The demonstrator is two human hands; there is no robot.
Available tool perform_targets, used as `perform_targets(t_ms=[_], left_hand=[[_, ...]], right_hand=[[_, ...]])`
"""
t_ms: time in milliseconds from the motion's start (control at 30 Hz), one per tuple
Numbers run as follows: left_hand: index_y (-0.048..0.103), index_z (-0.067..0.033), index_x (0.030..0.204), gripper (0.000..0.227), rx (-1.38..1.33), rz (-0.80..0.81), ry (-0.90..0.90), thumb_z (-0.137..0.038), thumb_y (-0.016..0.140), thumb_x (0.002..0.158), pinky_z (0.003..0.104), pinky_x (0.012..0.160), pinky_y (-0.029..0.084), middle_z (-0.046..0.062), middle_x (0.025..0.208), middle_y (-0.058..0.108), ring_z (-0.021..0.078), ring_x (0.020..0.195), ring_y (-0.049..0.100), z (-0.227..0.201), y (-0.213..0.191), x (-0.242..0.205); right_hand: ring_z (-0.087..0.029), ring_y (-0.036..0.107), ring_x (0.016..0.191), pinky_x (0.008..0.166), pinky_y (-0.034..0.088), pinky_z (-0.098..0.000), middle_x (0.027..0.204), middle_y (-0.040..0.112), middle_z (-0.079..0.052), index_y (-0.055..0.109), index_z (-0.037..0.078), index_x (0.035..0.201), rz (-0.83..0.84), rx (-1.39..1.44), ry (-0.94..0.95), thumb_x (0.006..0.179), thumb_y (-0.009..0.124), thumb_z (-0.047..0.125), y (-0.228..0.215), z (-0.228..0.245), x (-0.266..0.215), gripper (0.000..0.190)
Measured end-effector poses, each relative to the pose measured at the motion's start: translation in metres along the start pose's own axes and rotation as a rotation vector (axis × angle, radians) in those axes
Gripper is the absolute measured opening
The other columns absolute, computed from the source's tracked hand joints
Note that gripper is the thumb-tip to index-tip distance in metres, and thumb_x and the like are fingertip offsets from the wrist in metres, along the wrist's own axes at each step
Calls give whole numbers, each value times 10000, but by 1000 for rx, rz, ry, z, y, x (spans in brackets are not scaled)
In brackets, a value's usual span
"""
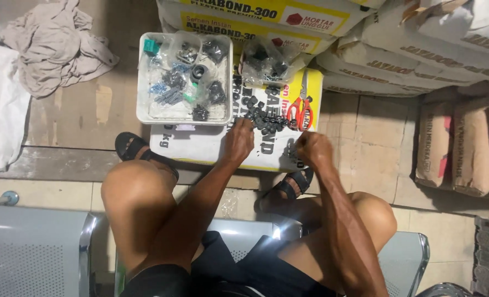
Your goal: Sorting small black hardware components from a pile into a plastic organizer box
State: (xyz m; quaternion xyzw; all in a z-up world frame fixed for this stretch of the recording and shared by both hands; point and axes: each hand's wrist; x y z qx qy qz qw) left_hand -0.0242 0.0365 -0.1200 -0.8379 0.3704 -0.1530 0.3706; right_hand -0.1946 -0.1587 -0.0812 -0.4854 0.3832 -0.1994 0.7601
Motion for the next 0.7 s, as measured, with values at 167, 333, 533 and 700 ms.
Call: perform_targets(t_ms=[167, 333, 533, 700], left_hand=[[570, -61, 956, 81, -211, -73, -29, -75, 632, 906, 616, 710, 569, 149, 926, 584, 500, 835, 685, 5, 6, -1], [589, -110, 1015, 131, -418, -166, -70, -98, 664, 910, 555, 753, 568, 141, 873, 610, 470, 876, 685, 3, 17, 3], [649, 119, 1129, 214, -1083, -71, -330, 22, 613, 942, 335, 557, 661, 274, 883, 699, 232, 653, 735, -27, -15, -3], [650, 150, 1098, 234, -1292, -32, -376, -2, 631, 922, 341, 561, 681, 295, 799, 708, 255, 635, 747, -35, -18, -3]], right_hand=[[-403, 753, 919, 821, 601, -543, 914, 760, -126, 783, 231, 991, 27, -62, 11, 786, 744, 204, 31, 10, 11, 211], [-449, 737, 966, 861, 587, -564, 970, 749, -189, 781, 157, 1036, 29, 59, -12, 875, 665, 154, 41, 13, 21, 198], [-421, 724, 1016, 924, 578, -558, 989, 755, -182, 789, 160, 1128, 39, 110, -156, 842, 707, 110, 8, 18, 0, 302], [-238, 636, 843, 816, 536, -428, 904, 703, -169, 713, -2, 1138, 14, 778, -167, 1011, 600, 90, -88, 89, -62, 194]])
Point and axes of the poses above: each hand's wrist, its own x-axis towards the middle knuckle, its own y-axis out of the palm, z = x × y
